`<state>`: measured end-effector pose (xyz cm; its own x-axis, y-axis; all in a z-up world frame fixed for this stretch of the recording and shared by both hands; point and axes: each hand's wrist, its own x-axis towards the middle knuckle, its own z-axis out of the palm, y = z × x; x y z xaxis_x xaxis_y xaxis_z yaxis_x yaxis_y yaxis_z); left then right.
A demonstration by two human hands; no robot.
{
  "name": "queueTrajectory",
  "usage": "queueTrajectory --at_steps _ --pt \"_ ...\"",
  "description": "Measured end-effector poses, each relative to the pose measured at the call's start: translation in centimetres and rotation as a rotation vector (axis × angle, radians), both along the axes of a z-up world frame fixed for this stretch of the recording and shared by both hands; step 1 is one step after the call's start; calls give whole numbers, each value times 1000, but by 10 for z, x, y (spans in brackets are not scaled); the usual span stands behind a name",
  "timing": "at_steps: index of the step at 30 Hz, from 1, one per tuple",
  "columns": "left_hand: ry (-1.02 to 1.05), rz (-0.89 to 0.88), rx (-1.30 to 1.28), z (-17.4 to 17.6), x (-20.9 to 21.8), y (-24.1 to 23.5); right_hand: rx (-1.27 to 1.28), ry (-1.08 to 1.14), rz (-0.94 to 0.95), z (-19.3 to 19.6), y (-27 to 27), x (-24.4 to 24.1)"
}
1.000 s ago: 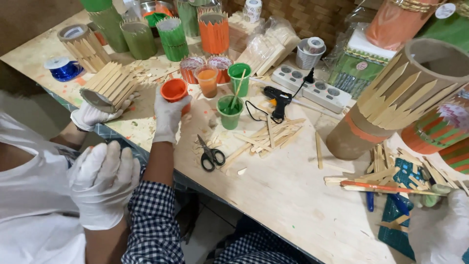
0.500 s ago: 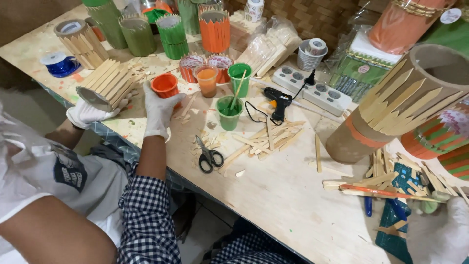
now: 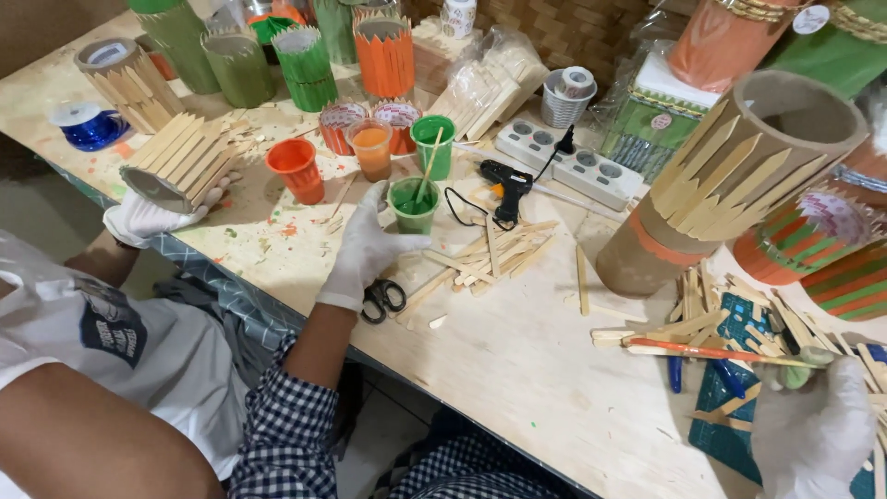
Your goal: Painting a cylindrical container made of popsicle sticks with green paint using a small brush.
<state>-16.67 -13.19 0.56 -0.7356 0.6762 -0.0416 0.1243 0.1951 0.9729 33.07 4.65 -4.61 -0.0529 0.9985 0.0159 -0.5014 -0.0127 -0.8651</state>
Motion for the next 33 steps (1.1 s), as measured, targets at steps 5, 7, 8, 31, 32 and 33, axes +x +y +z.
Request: queueTrajectory --at_steps 5,7,8,31,32,33 --pt "-158 -42 240 -30 -12 28 32 -53 -5 17 -11 -5" --pt "-5 -23 224 -32 -9 29 -19 -68 -55 9 -6 0" --pt "-2 -28 222 -25 -4 25 -20 -65 -60 12 -7 0" --pt "162 -127 -1 64 172 -94 -282 68 847 57 -63 -316" --pt "162 -123 -2 55 173 -93 -283 68 850 56 -64 -319" --pt "82 -57 4 45 175 -92 -264 77 879 55 -65 -323"
